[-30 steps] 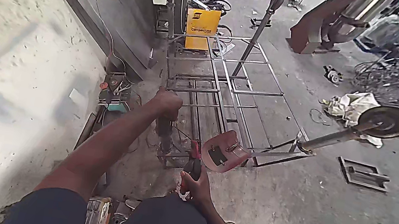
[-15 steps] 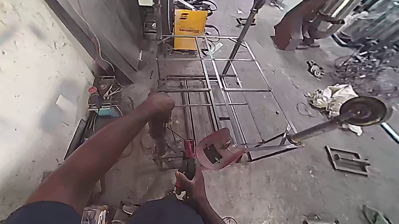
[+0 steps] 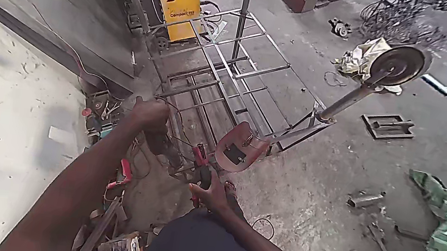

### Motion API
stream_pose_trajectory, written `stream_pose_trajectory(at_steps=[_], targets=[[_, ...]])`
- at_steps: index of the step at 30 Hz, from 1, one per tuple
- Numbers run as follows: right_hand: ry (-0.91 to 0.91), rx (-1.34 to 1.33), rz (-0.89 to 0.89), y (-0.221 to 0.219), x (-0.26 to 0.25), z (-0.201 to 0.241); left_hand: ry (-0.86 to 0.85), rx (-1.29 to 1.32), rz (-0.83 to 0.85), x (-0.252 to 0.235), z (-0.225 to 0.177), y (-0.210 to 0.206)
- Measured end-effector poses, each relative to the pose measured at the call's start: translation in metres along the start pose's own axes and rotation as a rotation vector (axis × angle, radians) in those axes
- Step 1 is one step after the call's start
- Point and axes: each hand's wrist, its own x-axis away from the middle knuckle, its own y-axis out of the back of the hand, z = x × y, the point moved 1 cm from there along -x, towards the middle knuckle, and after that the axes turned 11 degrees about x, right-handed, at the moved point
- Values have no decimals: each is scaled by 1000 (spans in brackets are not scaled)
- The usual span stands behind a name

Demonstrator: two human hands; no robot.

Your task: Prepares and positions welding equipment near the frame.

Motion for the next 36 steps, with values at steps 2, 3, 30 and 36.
stream_pose_trajectory(at_steps=[2,3,30,36], targets=[[0,-1,2,0,-2,-1,-6,-9,5,-2,1,-1],[4,-2,1,1,-3,-1,-9,-7,7,-3,2,-1],[29,5,-1,6,-2,-8,60,-26,72,0,-6,4],[38,-13,5,6,-2,-10,46,-64,93,-2,-10,-1]])
